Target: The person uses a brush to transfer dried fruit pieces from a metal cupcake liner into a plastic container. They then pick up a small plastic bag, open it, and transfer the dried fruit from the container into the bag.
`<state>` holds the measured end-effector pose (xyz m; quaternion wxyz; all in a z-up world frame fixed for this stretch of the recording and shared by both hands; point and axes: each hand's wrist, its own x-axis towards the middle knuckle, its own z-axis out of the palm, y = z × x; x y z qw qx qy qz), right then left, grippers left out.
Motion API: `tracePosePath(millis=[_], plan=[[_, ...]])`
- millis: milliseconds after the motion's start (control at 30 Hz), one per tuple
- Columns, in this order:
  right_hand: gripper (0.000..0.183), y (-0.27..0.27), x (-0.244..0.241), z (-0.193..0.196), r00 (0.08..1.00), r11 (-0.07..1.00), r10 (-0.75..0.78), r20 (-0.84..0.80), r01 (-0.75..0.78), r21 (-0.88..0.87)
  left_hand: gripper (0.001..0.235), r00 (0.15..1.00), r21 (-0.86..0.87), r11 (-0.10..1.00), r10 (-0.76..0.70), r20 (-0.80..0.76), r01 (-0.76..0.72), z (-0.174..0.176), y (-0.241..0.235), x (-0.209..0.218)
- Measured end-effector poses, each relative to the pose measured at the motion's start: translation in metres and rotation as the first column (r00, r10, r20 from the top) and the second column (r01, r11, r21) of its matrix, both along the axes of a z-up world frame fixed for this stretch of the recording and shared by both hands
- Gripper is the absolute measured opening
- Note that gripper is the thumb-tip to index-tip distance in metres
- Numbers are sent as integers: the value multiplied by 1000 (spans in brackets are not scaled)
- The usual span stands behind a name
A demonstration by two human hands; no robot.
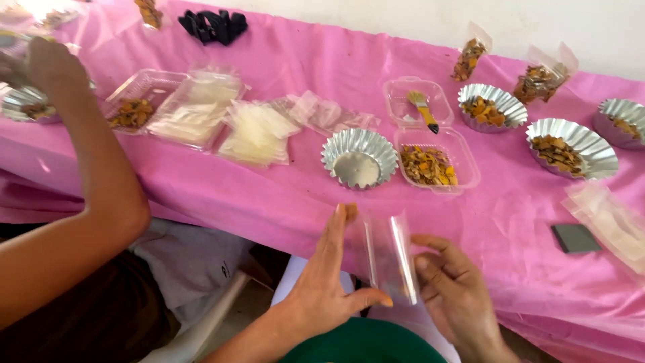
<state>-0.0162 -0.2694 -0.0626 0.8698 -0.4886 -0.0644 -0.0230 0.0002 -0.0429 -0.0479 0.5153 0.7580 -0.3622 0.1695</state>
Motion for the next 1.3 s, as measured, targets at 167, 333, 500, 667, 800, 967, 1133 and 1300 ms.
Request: tracePosePath(millis=[167,333,500,667,800,967,1133,1300], plan=[[30,12,27,23,994,991,-103,36,105,-84,117,995,-182,983,28,92,-11,15,38,7],[26,60,94,107,906,847,-272,324,385,-366,114,971,-426,883,235,41,-195,0,88,5],[38,120,235,95,792,-19,191,580,594,-805,96,801,-385,707,477,-360,-594,-40,115,-6],[46,178,252,130,962,-102,229,150,177,-979,57,814,-82,816,553,-176,-572,-69,159,-13],[25,149,297,132,1000,-284,-24,-8,-15,-959,36,787,45,787,617,-19,-615,-86,192,-18],[77,105,371,82,955,-645,-83,-283,-268,-715,35,704,140,718,696,-143,-682,-107,190,-16],[92,107,349,99,931,-395,-139,-338,-365,-843,34,833,166,817,532,150,-552,-115,181,-5],[26,81,367,102,942,131,-246,226,264,-956,28,855,131,855,467,224,-502,-91,171,-6]])
